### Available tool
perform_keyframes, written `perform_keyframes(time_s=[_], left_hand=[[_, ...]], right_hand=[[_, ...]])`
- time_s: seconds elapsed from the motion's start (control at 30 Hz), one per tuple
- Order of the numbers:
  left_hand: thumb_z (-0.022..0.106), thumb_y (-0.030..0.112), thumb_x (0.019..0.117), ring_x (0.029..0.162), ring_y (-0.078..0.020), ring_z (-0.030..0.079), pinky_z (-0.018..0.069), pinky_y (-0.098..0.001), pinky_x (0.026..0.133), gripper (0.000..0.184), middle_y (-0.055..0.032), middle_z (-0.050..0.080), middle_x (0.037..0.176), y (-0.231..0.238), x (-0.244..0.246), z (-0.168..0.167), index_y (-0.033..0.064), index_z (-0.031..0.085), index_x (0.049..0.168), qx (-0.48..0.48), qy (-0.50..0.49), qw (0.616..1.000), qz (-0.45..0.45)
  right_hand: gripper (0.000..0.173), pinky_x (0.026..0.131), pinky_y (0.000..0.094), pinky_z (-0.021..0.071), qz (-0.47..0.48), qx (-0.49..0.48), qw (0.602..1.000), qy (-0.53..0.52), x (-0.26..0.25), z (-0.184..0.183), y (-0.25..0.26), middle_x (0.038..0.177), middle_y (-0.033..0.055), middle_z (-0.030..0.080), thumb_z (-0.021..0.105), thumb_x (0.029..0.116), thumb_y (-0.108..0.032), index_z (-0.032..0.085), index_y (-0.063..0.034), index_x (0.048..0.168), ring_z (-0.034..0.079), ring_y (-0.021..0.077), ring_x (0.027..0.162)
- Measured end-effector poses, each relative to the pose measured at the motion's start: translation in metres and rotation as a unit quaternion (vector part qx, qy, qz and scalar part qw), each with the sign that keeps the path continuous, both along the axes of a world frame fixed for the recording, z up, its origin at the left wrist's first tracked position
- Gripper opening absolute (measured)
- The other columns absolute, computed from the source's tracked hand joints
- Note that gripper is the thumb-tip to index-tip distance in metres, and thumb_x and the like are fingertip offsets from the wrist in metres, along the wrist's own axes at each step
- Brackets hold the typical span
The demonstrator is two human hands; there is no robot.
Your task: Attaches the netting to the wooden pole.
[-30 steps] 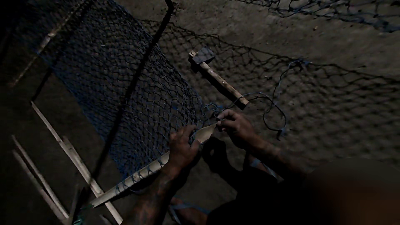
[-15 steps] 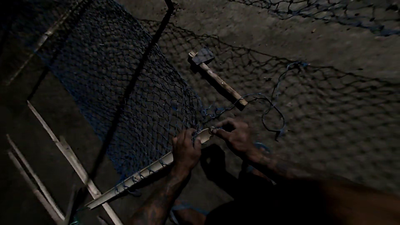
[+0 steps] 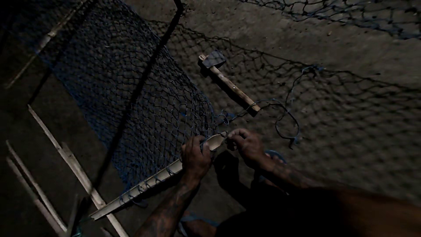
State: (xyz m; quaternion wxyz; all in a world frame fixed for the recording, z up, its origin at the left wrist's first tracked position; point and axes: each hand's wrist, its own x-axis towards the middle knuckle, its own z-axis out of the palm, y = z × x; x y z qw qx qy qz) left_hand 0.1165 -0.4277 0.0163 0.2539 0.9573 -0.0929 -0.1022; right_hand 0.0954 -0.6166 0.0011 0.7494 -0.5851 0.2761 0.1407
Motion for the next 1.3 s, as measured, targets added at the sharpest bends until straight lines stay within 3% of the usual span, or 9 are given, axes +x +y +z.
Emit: perform_keyframes(time_s=[0.23,0.43,0.63,0.93,1.17,1.3], left_hand=[[0.053,0.025,0.0994,0.099,-0.0281,0.067,0.0478,-0.0518,0.091,0.029,-0.0118,0.071,0.104,0.0,-0.002,-0.001,0.0037,0.069,0.11,-0.005,0.0,1.0,0.003],[0.052,0.025,0.0996,0.1,-0.028,0.066,0.048,-0.0507,0.091,0.029,-0.0114,0.071,0.105,-0.002,-0.003,-0.002,0.0042,0.07,0.11,-0.005,0.0,1.0,0.008],[0.054,0.023,0.0995,0.102,-0.0309,0.066,0.0494,-0.0518,0.089,0.028,-0.0136,0.071,0.109,-0.004,-0.005,-0.005,0.0035,0.07,0.111,-0.006,0.006,1.0,0.023],[0.05,0.018,0.1001,0.099,-0.031,0.068,0.0513,-0.0514,0.088,0.028,-0.0152,0.071,0.106,-0.001,-0.004,-0.005,0.0006,0.07,0.11,-0.012,-0.007,1.0,0.003],[0.048,0.014,0.0983,0.106,-0.0328,0.066,0.0513,-0.0507,0.092,0.032,-0.0183,0.069,0.114,0.006,-0.003,-0.001,-0.0016,0.067,0.119,-0.036,0.038,0.999,-0.003],[0.05,0.009,0.0942,0.11,-0.0379,0.065,0.0496,-0.0575,0.092,0.041,-0.0211,0.068,0.12,0.003,-0.003,0.001,0.0028,0.065,0.132,-0.032,0.022,0.999,-0.033]], right_hand=[[0.018,0.067,0.031,0.0595,-0.034,0.023,0.998,0.054,0.002,0.004,0.003,0.084,0.0062,0.066,0.042,0.1069,-0.01,0.056,0.0015,0.104,0.067,0.0133,0.069],[0.014,0.063,0.0274,0.0567,-0.011,0.046,0.996,0.076,0.003,0.006,0.004,0.079,0.0045,0.066,0.046,0.1053,-0.008,0.057,-0.0006,0.101,0.064,0.0114,0.064],[0.008,0.06,0.0278,0.0571,-0.008,0.065,0.996,0.059,0.0,0.004,0.005,0.082,0.0073,0.065,0.052,0.1018,-0.002,0.052,0.001,0.11,0.064,0.0135,0.063],[0.013,0.063,0.0272,0.0568,0.0,0.041,0.999,0.006,-0.003,0.001,0.002,0.085,0.0058,0.066,0.057,0.0984,-0.002,0.055,0.0,0.111,0.064,0.0124,0.067],[0.022,0.067,0.0292,0.0581,0.015,0.073,0.997,0.008,-0.005,-0.003,0.0,0.086,0.0059,0.066,0.059,0.098,-0.005,0.056,0.0015,0.118,0.066,0.0132,0.071],[0.023,0.069,0.0296,0.0571,0.064,0.104,0.992,0.027,-0.001,-0.003,-0.002,0.086,0.0053,0.065,0.06,0.098,-0.006,0.055,-0.0006,0.119,0.064,0.0127,0.072]])
